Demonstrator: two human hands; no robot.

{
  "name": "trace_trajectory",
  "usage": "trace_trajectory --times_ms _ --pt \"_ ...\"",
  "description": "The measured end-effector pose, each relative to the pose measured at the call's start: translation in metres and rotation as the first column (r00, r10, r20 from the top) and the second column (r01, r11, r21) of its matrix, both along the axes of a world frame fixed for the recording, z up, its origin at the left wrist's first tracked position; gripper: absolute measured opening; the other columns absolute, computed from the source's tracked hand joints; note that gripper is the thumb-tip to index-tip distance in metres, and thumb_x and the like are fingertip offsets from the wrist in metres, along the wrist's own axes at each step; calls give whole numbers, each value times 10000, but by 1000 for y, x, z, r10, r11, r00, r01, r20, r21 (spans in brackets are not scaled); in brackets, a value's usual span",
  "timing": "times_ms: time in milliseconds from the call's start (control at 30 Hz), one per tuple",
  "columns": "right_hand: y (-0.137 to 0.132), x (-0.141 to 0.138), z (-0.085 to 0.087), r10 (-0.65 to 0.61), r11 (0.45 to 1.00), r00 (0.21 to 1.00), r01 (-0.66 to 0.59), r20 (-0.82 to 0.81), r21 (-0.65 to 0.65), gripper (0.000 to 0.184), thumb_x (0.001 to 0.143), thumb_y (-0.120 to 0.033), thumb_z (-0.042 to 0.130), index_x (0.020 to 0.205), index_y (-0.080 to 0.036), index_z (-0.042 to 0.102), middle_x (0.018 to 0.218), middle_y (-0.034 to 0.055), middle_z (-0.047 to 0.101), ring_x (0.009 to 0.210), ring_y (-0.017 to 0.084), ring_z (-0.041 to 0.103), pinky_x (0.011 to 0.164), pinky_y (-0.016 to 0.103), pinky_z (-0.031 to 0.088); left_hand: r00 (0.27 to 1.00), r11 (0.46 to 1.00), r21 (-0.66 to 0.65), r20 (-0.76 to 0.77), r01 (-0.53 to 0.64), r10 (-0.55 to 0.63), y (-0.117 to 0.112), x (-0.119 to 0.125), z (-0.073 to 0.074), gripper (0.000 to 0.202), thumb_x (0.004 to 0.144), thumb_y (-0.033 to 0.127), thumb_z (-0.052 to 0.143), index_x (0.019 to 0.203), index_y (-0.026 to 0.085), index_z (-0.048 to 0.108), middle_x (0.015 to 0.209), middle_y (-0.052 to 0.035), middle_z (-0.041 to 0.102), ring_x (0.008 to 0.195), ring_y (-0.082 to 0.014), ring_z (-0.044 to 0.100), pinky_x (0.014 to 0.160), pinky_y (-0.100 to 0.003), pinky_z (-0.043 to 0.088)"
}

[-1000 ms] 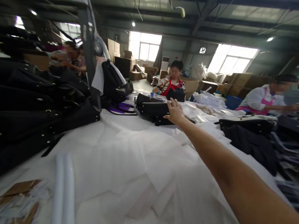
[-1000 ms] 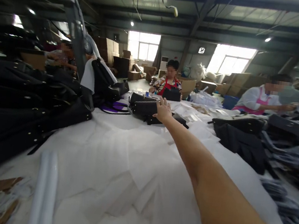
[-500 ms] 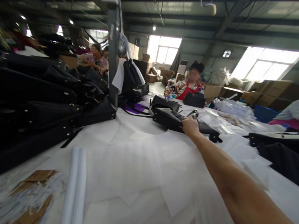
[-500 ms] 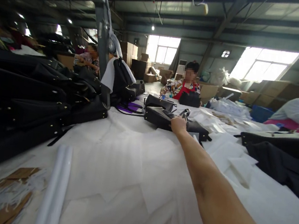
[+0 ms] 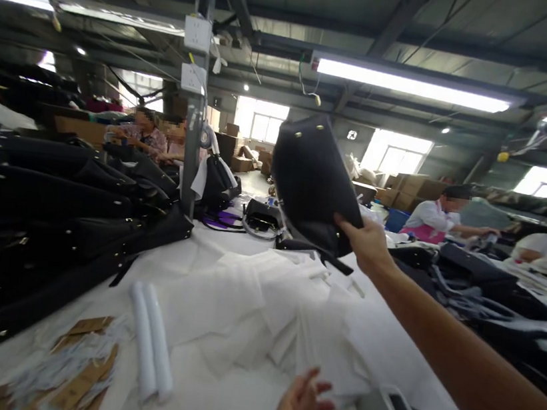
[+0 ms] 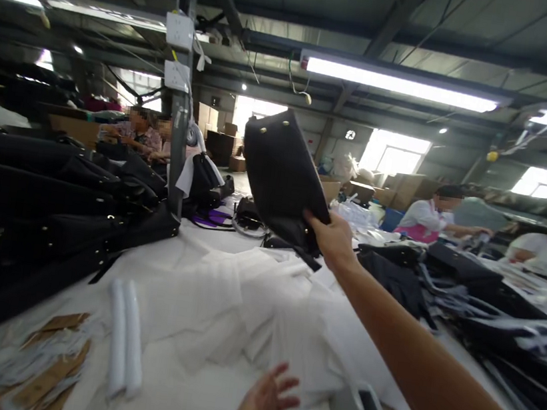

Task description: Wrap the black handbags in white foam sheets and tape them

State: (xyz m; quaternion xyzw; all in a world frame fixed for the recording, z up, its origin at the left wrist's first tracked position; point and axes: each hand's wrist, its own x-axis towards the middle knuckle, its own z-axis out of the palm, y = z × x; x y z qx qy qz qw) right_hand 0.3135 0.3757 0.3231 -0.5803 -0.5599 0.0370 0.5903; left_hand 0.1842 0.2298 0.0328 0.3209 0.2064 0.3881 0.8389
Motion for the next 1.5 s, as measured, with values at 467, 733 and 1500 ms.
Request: trace_trajectory --times_ms 467,733,1500 --pt "-335 -128 -232 458 492 493 -834 -739 -251 564 734 -651 736 1157 -278 738 1059 51 753 1039 322 695 923 457 555 915 919 -64 -144 -388 376 -91 -163 102 670 870 380 693 1470 242 428 1282 -88 678 1132 -269 667 997 -415 539" --pt "-387 -62 -185 713 479 672 -675 -201 -561 220 927 -370 645 1084 -281 770 946 30 765 863 173 715 818 250 554 644 936 348 -729 55 233 -81 -226 53 690 851 583 624 1402 182 512 1195 -132 708 1066 -302 690 929 -440 558" --pt "-360 -49 -223 579 793 551 -210 601 -572 706 845 -312 728 1485 -249 437 1492 112 499 1387 331 439 1145 608 327 239 148 558 -561 817 792 -162 -201 53 703 858 264 694 1490 299 389 1503 -87 488 1341 -303 504 1094 -528 427"
